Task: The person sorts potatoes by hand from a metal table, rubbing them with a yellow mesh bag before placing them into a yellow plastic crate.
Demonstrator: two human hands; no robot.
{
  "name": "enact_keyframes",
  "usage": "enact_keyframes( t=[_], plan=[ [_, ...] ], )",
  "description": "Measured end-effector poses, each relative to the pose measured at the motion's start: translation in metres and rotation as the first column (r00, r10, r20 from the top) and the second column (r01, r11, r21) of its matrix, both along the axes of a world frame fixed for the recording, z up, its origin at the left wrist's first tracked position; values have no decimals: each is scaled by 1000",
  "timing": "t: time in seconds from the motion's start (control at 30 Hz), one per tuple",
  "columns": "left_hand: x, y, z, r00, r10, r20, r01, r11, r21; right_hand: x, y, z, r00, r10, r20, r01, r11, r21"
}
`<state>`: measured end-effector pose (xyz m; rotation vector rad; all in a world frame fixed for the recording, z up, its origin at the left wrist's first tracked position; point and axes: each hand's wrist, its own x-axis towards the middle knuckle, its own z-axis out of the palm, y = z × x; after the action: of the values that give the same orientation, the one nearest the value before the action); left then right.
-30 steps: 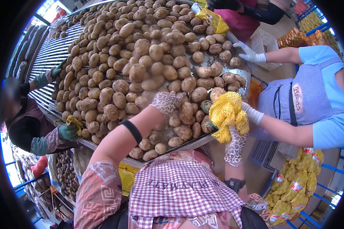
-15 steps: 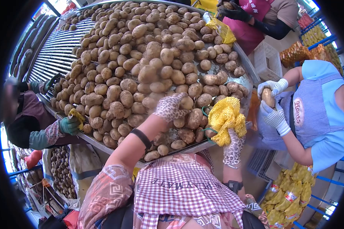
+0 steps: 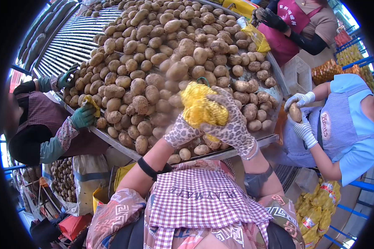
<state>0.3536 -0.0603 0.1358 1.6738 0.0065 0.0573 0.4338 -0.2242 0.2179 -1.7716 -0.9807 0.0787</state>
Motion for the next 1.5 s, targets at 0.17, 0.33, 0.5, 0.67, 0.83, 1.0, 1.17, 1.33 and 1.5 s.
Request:
enact_keyframes(
  t=[0.17, 0.33, 0.5, 0.67, 0.83, 1.0, 1.17, 1.33, 1.5],
  plan=[
    [-28, 7, 25, 999, -32, -23, 11, 779, -627, 19, 2, -55, 696, 76, -714, 110, 971, 211],
    [-36, 17, 7, 991, 27, -132, -135, 266, -954, 26, 3, -60, 861, -132, -492, 233, 961, 149],
    [-32, 15, -22, 997, 69, -36, -66, 488, -870, -11, 33, -3, 930, 87, 358, -87, 996, -16],
    [-39, 32, -4, 903, 126, -412, -429, 180, -885, 20, 17, -63, 976, -143, -164, 126, 986, -108],
    [-29, 30, 5, 933, 38, -357, -354, -68, -933, -10, 42, -19, 940, 161, 302, -124, 983, -137],
    [-41, 42, -17, 973, -4, -231, -225, -227, -947, 17, 36, -83, 761, -176, -625, 161, 984, -81],
    [-30, 31, 8, 935, 165, -313, -279, -202, -939, -23, 59, -24, 960, 109, 257, -99, 994, -52],
    [-38, 33, 11, 789, 251, -561, -555, -101, -825, -6, 50, -59, 990, 65, 129, -38, 978, -203],
    [-39, 37, -5, 813, 223, -538, -524, -124, -843, -20, 60, -34, 946, 63, 319, -36, 995, -90]
  ],
)
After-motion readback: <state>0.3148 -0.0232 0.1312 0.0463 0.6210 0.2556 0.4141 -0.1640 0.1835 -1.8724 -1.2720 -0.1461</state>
